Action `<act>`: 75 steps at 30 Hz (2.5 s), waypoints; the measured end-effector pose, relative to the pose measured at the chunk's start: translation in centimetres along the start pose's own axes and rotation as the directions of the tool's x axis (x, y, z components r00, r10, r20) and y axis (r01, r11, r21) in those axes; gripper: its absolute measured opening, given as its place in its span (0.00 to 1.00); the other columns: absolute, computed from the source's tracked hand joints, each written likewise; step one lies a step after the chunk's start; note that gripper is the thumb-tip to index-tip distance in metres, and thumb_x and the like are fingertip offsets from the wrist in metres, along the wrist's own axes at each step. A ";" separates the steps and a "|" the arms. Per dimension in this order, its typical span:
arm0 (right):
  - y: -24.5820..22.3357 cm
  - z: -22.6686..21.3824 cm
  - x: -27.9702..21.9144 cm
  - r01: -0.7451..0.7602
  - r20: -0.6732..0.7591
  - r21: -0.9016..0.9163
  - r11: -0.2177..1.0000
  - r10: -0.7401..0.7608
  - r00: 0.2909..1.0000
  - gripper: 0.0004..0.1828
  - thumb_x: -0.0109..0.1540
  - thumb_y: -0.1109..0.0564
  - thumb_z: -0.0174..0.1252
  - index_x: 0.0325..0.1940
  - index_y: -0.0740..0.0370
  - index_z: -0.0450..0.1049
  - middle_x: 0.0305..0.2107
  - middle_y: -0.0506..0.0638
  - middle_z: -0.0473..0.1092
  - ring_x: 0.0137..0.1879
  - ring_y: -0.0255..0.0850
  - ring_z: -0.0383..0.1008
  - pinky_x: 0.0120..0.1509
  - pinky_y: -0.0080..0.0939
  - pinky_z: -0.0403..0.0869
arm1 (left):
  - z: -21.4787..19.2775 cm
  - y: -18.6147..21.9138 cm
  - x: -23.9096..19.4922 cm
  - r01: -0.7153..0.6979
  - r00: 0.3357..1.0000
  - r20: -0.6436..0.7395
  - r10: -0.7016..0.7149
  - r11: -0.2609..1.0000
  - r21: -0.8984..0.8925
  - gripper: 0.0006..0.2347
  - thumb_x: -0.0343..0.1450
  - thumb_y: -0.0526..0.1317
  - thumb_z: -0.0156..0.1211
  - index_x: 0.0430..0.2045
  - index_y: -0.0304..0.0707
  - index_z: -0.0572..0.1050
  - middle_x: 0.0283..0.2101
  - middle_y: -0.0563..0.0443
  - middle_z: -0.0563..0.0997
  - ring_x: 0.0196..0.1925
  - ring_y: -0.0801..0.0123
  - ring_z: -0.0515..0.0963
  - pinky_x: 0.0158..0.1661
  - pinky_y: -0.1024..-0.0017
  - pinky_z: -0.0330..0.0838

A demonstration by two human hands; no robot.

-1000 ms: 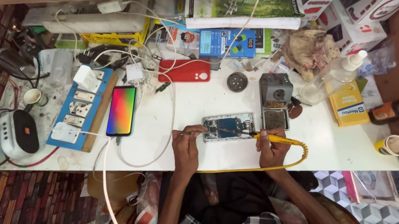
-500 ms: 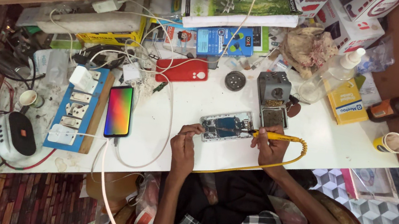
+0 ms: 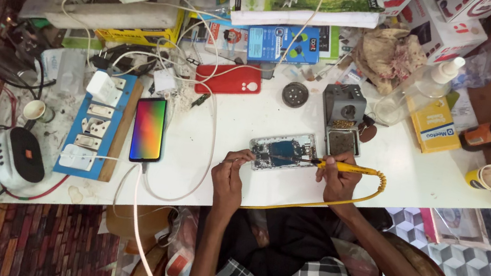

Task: The person uses a soldering iron and a small tool to work on a disassembled mobile phone motherboard. They repeatedly apply the soldering iron to various points on the board while holding the board steady with the other hand.

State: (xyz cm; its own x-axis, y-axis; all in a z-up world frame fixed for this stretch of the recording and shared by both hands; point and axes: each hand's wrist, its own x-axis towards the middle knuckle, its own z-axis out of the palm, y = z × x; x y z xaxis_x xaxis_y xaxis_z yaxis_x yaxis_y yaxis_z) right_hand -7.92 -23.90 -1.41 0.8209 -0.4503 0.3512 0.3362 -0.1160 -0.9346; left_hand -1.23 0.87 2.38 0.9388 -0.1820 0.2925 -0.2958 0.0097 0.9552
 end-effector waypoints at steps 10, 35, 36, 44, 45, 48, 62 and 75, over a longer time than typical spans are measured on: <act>0.4 0.0 0.1 -0.021 -0.021 0.101 0.995 0.024 0.999 0.08 0.72 0.63 0.48 0.38 0.66 0.62 0.21 0.50 0.68 0.22 0.31 0.67 0.25 0.32 0.68 | -0.1 0.3 0.0 -0.006 1.000 -0.010 0.006 0.998 0.065 0.11 0.79 0.30 0.42 0.37 0.23 0.76 0.42 0.39 0.84 0.47 0.59 0.86 0.52 0.66 0.80; 0.4 0.2 0.2 -0.039 -0.032 0.035 0.999 0.040 0.999 0.09 0.70 0.64 0.53 0.37 0.65 0.61 0.19 0.50 0.67 0.22 0.31 0.66 0.25 0.32 0.66 | 0.5 1.8 0.8 -0.067 0.998 0.011 0.066 0.987 0.144 0.10 0.79 0.30 0.43 0.36 0.23 0.76 0.43 0.41 0.83 0.45 0.61 0.85 0.48 0.70 0.77; 0.4 0.1 0.1 -0.033 -0.023 0.037 0.999 0.034 0.999 0.09 0.70 0.64 0.52 0.38 0.65 0.61 0.20 0.50 0.67 0.22 0.31 0.66 0.25 0.32 0.67 | 0.6 1.4 0.8 -0.075 0.997 0.003 0.075 0.988 0.135 0.11 0.79 0.29 0.42 0.36 0.23 0.75 0.43 0.41 0.83 0.46 0.62 0.85 0.49 0.70 0.78; 0.2 0.1 0.1 -0.024 -0.035 0.018 1.000 0.025 0.999 0.10 0.70 0.63 0.52 0.36 0.65 0.60 0.19 0.49 0.68 0.22 0.32 0.67 0.26 0.32 0.67 | 0.5 0.2 0.6 -0.071 0.997 -0.012 0.072 0.996 0.051 0.10 0.79 0.29 0.40 0.35 0.23 0.73 0.42 0.39 0.83 0.46 0.60 0.84 0.52 0.67 0.78; 0.2 0.1 0.1 -0.029 -0.027 0.015 0.999 0.029 0.999 0.10 0.71 0.62 0.52 0.36 0.65 0.60 0.19 0.49 0.68 0.23 0.32 0.68 0.27 0.32 0.68 | 0.4 0.1 0.7 -0.066 0.998 -0.014 0.067 0.997 0.050 0.10 0.79 0.29 0.40 0.36 0.23 0.73 0.42 0.39 0.83 0.46 0.61 0.84 0.52 0.67 0.77; -0.1 0.2 0.2 -0.058 -0.019 0.063 0.996 0.059 0.998 0.10 0.72 0.62 0.52 0.37 0.65 0.62 0.17 0.48 0.63 0.23 0.33 0.70 0.29 0.35 0.72 | 0.5 -0.1 0.8 -0.021 1.000 -0.001 0.021 1.000 -0.017 0.11 0.79 0.29 0.39 0.36 0.24 0.73 0.42 0.40 0.82 0.47 0.62 0.83 0.55 0.67 0.77; -2.1 0.8 1.3 -0.094 0.026 0.021 0.995 0.094 0.995 0.12 0.74 0.55 0.47 0.41 0.67 0.63 0.23 0.57 0.74 0.28 0.38 0.77 0.31 0.32 0.71 | 0.6 0.3 0.4 -0.007 0.999 -0.047 0.007 1.000 -0.014 0.11 0.80 0.31 0.41 0.36 0.24 0.74 0.41 0.40 0.83 0.46 0.63 0.84 0.55 0.67 0.77; -1.8 0.8 1.4 -0.072 0.042 -0.014 0.997 0.072 0.996 0.12 0.74 0.56 0.47 0.41 0.67 0.63 0.22 0.57 0.74 0.28 0.38 0.76 0.32 0.33 0.71 | 0.5 0.5 0.7 0.027 0.998 -0.049 -0.029 0.999 -0.032 0.11 0.79 0.29 0.40 0.36 0.24 0.74 0.41 0.39 0.83 0.47 0.62 0.84 0.56 0.67 0.76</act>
State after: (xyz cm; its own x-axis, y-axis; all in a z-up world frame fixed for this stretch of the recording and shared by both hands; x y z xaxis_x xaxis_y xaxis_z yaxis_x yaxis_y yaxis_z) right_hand -7.05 -23.58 0.84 0.8617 -0.4200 0.2846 0.2698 -0.0958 -0.9581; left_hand -0.85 0.26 3.05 0.9545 -0.1336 0.2668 -0.2644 0.0358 0.9638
